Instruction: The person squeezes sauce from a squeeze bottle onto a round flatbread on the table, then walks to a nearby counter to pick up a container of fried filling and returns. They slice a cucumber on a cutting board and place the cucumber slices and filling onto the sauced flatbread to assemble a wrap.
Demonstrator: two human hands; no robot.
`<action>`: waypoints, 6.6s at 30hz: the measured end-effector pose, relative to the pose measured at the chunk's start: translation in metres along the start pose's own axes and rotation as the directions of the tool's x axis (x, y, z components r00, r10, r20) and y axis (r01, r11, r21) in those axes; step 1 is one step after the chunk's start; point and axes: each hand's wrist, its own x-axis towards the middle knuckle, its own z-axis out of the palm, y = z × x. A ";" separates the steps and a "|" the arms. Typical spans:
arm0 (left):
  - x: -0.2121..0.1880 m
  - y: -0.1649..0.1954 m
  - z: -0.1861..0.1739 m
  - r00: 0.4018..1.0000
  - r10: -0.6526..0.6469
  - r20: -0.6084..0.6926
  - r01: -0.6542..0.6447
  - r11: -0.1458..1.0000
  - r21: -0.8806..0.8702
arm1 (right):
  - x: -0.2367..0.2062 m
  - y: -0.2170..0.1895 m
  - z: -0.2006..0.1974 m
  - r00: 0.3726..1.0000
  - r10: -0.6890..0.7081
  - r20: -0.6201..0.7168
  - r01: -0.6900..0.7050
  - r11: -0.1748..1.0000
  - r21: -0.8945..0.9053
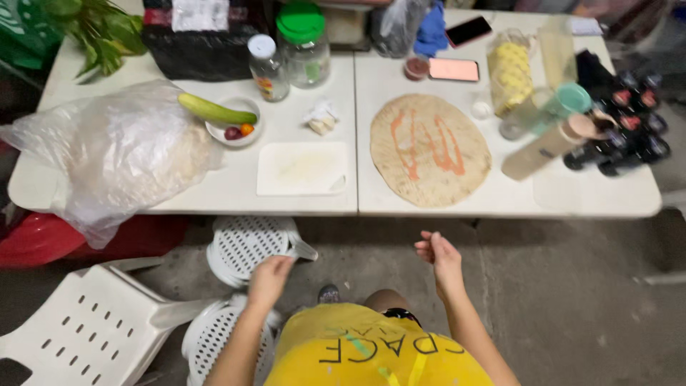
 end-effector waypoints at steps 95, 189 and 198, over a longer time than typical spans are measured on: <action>-0.214 0.426 0.245 -0.437 0.828 0.350 -0.320 0.221 -0.921 | -0.317 -0.072 -0.110 0.476 -0.402 -0.782 0.748 0.653 0.119; -1.820 0.088 0.202 -0.963 0.182 0.200 0.135 0.964 -0.230 | -1.528 0.464 -0.291 -0.566 0.539 -0.624 0.691 0.723 -0.002; -1.824 0.100 0.200 -0.984 0.069 0.164 0.065 0.998 -0.026 | -1.522 0.471 -0.317 -0.582 0.488 -0.650 0.687 0.723 -0.072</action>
